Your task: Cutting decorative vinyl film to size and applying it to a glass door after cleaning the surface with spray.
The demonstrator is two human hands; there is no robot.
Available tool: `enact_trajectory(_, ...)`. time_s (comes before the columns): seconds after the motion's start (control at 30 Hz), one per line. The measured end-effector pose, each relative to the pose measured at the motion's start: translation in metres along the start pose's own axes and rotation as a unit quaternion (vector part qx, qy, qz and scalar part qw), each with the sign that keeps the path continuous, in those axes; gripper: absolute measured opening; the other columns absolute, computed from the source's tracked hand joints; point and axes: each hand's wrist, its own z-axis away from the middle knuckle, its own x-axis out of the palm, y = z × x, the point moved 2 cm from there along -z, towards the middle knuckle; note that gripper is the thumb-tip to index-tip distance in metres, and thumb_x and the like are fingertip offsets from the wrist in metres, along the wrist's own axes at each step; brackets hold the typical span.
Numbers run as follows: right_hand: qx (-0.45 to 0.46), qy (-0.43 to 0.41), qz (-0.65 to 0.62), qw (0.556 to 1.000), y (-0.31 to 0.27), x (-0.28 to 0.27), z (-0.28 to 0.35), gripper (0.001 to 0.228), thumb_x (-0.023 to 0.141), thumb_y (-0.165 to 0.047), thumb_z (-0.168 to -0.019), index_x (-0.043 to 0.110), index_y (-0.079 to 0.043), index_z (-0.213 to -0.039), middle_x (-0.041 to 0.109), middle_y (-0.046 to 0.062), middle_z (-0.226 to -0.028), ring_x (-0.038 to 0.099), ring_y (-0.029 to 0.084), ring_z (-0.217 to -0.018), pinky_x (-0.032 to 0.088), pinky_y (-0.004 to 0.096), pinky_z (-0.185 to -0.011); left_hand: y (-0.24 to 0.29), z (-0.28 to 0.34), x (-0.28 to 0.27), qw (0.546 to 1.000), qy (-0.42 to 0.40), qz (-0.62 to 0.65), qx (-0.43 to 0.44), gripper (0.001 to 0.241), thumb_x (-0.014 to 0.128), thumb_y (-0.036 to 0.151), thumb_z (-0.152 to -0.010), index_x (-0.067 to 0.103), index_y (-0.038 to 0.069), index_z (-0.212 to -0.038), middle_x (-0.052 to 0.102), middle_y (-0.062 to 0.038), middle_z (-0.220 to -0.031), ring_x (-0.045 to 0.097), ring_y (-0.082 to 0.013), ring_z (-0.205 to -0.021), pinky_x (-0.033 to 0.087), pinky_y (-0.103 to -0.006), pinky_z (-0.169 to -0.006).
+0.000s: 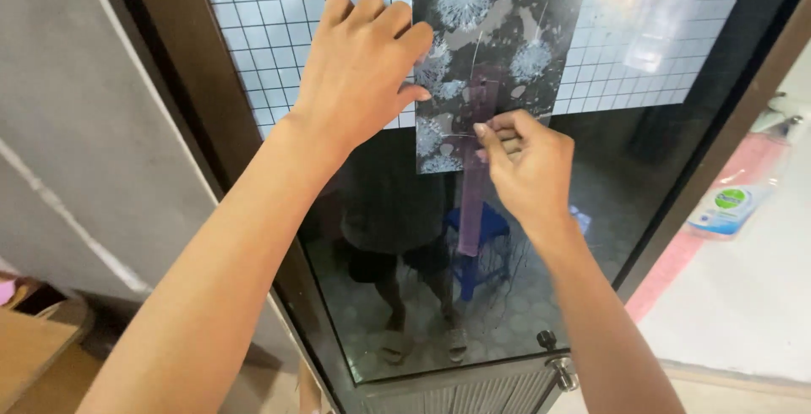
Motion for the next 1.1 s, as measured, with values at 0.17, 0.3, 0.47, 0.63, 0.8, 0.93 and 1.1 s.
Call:
enact_trajectory(0.17,0.016,0.003,-0.01,1.0,-0.01,0.019,0.003,0.016,0.077,-0.012,-0.097,0.068,-0.002,-0.088,0.073,0.006,-0.07,0.08,0.017,-0.069,0.057,0.021,-0.056,0.002,-0.001,0.0,0.999,-0.023,-0.023,-0.009,0.051,0.085,0.067,-0.075,0.065,0.024,-0.096,0.06,0.007,-0.09,0.057,-0.0188,-0.085,0.041,-0.0377,-0.082)
enact_trajectory(0.3,0.015,0.011,0.014,1.0,-0.015,0.024,0.003,0.018,0.077,-0.015,-0.097,0.067,-0.004,-0.086,0.072,0.005,-0.068,0.079,0.015,-0.068,0.058,0.023,-0.061,0.0,0.002,0.003,1.0,-0.006,-0.023,-0.004,0.054,0.084,0.07,-0.075,0.066,0.024,-0.099,0.059,0.006,-0.093,0.054,-0.0182,-0.086,0.04,-0.0373,-0.083)
enact_trajectory(0.47,-0.005,-0.005,0.04,0.999,-0.021,0.034,0.005,0.017,0.076,-0.017,-0.097,0.069,-0.006,-0.087,0.073,0.003,-0.068,0.079,0.015,-0.068,0.056,0.024,-0.059,-0.002,0.005,0.006,1.0,0.016,-0.011,0.003,0.055,0.086,0.071,-0.074,0.064,0.025,-0.092,0.056,0.007,-0.088,0.053,-0.017,-0.083,0.04,-0.0364,-0.082)
enact_trajectory(0.63,0.004,-0.004,0.047,0.999,-0.021,0.042,0.006,0.015,0.075,-0.019,-0.096,0.069,-0.008,-0.088,0.068,-0.001,-0.069,0.06,0.009,-0.059,0.052,0.026,-0.059,-0.011,0.007,0.007,0.999,0.013,0.02,0.038,0.046,0.085,0.063,-0.081,0.065,0.025,-0.095,0.058,0.005,-0.095,0.056,-0.018,-0.09,0.039,-0.0377,-0.085)
enact_trajectory(0.8,-0.016,-0.01,0.049,0.999,-0.02,0.043,0.006,0.017,0.077,-0.016,-0.097,0.067,-0.007,-0.087,0.065,-0.001,-0.068,0.056,0.009,-0.058,0.05,0.026,-0.057,-0.01,0.005,0.009,0.999,0.008,0.043,0.027,0.041,0.088,0.058,-0.08,0.067,0.025,-0.091,0.058,0.007,-0.09,0.056,-0.0178,-0.086,0.038,-0.038,-0.085)
enact_trajectory(0.93,-0.015,-0.022,0.056,0.998,-0.018,0.04,0.004,0.016,0.076,-0.02,-0.097,0.069,-0.007,-0.089,0.068,0.0,-0.071,0.06,0.011,-0.061,0.053,0.027,-0.059,-0.01,0.003,0.01,0.999,0.002,0.03,0.022,0.043,0.087,0.062,-0.079,0.066,0.026,-0.09,0.058,0.007,-0.09,0.056,-0.017,-0.086,0.039,-0.0377,-0.085)
enact_trajectory(1.1,-0.001,-0.046,0.016,0.999,-0.015,0.034,0.003,0.017,0.07,-0.022,-0.1,0.066,-0.007,-0.094,0.07,0.002,-0.075,0.064,0.012,-0.066,0.054,0.027,-0.064,-0.01,0.003,0.007,0.999,0.001,0.048,0.02,0.04,0.088,0.06,-0.079,0.067,0.027,-0.088,0.058,0.008,-0.088,0.056,-0.0177,-0.085,0.039,-0.0378,-0.085)
